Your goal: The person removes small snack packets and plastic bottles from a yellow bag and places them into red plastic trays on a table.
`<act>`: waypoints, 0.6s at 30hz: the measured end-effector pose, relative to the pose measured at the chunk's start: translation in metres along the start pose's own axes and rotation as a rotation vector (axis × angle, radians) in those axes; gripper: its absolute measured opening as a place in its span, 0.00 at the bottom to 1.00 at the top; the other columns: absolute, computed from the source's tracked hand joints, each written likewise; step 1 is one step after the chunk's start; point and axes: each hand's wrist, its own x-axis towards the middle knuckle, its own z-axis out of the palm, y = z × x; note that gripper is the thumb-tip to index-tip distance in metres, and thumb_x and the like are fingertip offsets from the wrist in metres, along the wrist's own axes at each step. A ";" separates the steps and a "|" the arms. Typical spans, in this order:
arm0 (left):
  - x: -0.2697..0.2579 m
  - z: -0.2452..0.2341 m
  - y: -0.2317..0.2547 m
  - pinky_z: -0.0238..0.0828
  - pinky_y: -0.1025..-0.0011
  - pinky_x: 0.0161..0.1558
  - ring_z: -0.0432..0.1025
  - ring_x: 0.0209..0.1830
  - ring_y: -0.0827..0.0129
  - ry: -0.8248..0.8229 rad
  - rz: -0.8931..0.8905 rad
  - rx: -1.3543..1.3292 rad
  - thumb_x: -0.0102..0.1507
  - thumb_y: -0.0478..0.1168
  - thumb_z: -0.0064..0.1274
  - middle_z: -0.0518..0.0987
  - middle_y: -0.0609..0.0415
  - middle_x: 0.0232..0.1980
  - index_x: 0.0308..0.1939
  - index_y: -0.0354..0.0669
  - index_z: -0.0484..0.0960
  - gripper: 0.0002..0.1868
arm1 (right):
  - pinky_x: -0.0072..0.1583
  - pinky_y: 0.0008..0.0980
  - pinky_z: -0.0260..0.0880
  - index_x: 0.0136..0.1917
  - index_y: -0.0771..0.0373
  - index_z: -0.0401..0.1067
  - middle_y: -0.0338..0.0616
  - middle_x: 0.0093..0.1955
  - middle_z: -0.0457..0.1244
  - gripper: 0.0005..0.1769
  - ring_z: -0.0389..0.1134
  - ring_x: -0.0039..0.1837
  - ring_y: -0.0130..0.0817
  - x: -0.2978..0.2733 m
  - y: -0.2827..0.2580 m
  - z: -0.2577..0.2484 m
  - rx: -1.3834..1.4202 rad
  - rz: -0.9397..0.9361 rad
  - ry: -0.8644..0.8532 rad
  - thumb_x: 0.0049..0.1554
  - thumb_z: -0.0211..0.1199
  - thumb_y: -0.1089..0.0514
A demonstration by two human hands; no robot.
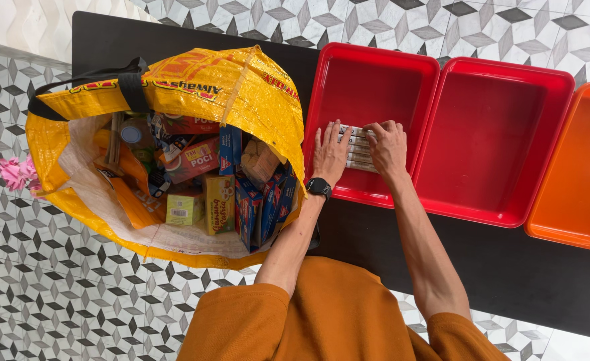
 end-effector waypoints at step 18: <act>-0.004 -0.013 0.012 0.36 0.48 0.79 0.49 0.81 0.54 0.021 -0.006 0.031 0.66 0.38 0.50 0.57 0.43 0.80 0.75 0.50 0.64 0.31 | 0.62 0.46 0.60 0.60 0.54 0.77 0.47 0.54 0.66 0.13 0.64 0.59 0.40 -0.009 -0.005 -0.002 0.016 0.040 0.095 0.61 0.66 0.56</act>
